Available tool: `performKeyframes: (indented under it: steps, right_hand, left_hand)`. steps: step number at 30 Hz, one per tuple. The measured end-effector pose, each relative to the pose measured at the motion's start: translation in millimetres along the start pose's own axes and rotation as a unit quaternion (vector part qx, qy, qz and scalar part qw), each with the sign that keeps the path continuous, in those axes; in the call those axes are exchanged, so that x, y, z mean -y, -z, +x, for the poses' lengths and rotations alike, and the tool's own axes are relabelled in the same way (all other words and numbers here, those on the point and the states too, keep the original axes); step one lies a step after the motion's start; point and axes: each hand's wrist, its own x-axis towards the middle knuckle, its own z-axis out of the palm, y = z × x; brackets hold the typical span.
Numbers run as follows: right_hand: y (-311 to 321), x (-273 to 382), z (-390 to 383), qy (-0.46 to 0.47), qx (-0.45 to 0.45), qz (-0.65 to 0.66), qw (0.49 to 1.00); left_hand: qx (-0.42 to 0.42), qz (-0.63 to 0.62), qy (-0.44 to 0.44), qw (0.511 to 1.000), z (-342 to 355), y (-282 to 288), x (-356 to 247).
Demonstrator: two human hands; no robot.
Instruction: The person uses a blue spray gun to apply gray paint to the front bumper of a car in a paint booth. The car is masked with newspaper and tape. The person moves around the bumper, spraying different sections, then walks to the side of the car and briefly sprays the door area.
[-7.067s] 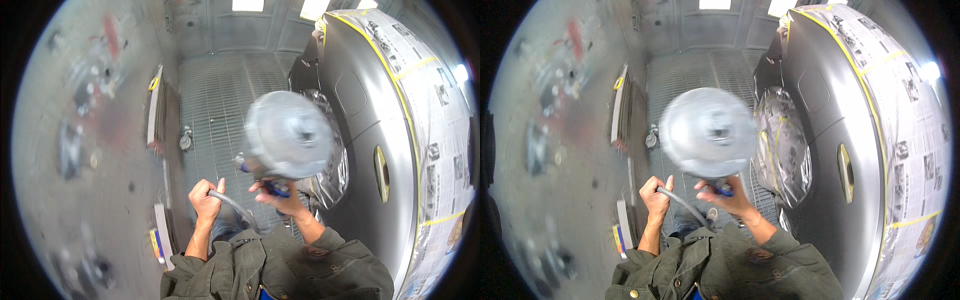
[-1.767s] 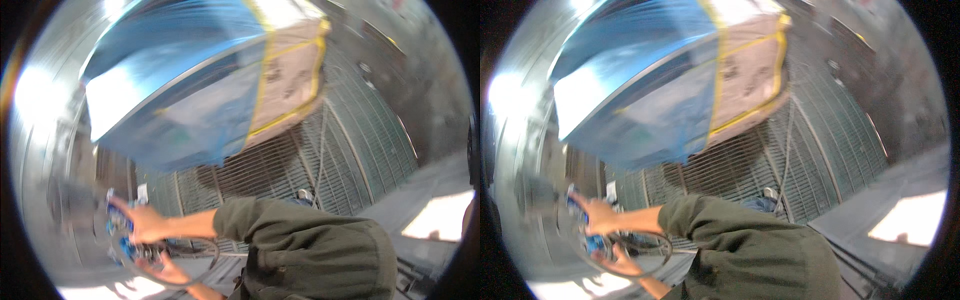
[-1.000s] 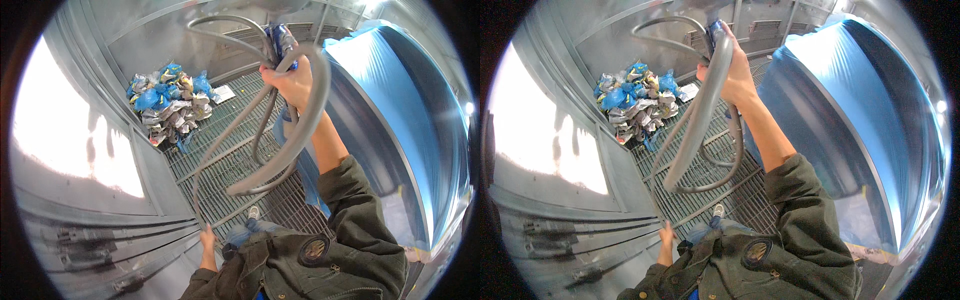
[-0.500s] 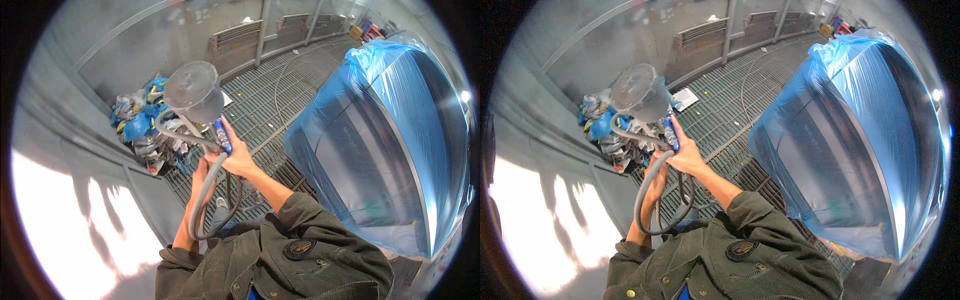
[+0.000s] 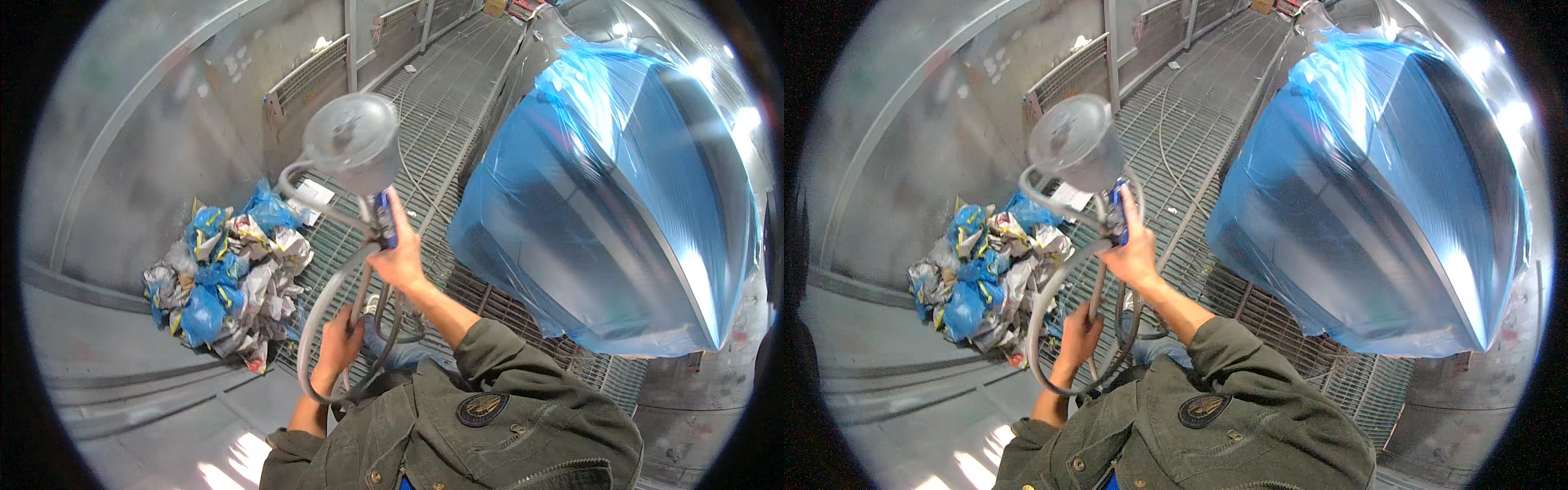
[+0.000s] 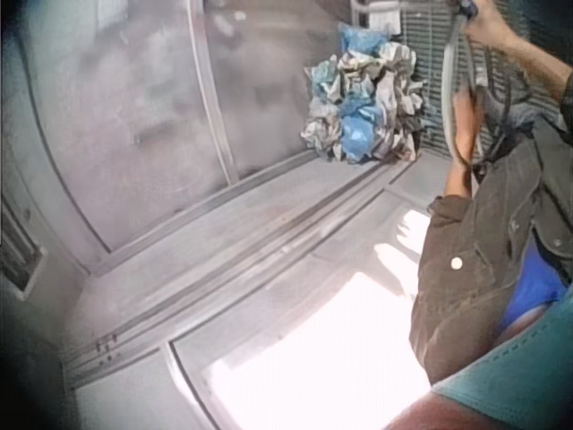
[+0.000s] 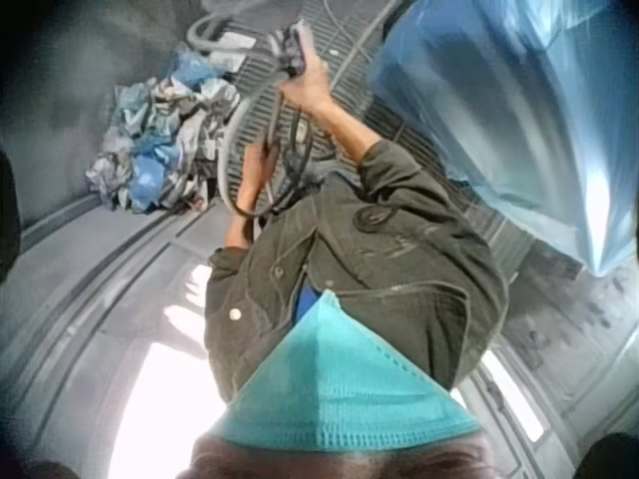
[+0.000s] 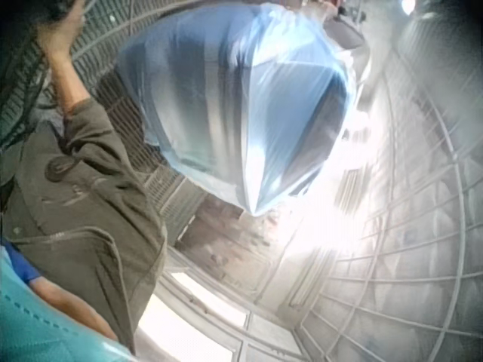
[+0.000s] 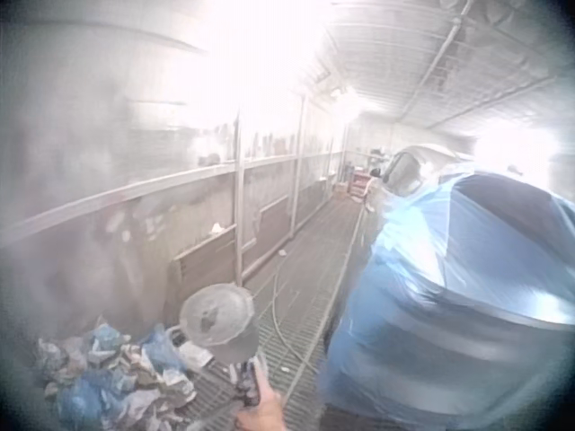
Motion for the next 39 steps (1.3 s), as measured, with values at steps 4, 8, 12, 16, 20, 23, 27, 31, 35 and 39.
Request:
performKeyframes:
  steps: [4,8,12,16,20,23,27,31,35,39]
  right_hand:
    - [-3,-13,122,0.190,-0.113,0.019,0.975]
    - [46,-8,258,0.113,-0.181,0.097,0.972]
    - [76,17,366,0.136,-0.191,-0.021,0.972]
    - [91,0,428,0.126,-0.185,-0.039,0.974]
    - [71,-49,467,0.110,-0.207,-0.076,0.969]
    - [40,-71,499,0.066,-0.196,0.005,0.978]
    - [19,-127,543,-0.033,-0.204,-0.026,0.978]
    - [-5,-152,576,-0.127,-0.154,-0.022,0.980]
    - [-51,-173,621,-0.118,-0.170,0.073,0.976]
    - [-50,-199,691,-0.047,-0.178,0.090,0.979]
  left_hand:
    - [-0.142,0.043,0.071,0.986,-9,5,147]
    - [-0.215,0.067,0.309,0.924,-81,16,292]
    - [-0.242,0.135,0.438,0.855,-68,56,343]
    - [-0.316,-0.030,0.188,0.929,112,116,323]
    - [-0.253,-0.372,0.142,0.882,340,191,127]
    - [-0.190,-0.331,0.046,0.923,457,228,29]
    - [-0.117,-0.153,-0.123,0.974,596,227,-28]
    - [0.060,-0.089,-0.132,0.985,701,213,-92]
    - [0.112,0.007,-0.229,0.967,811,169,-75]
    - [0.133,0.005,-0.265,0.955,879,136,-93]
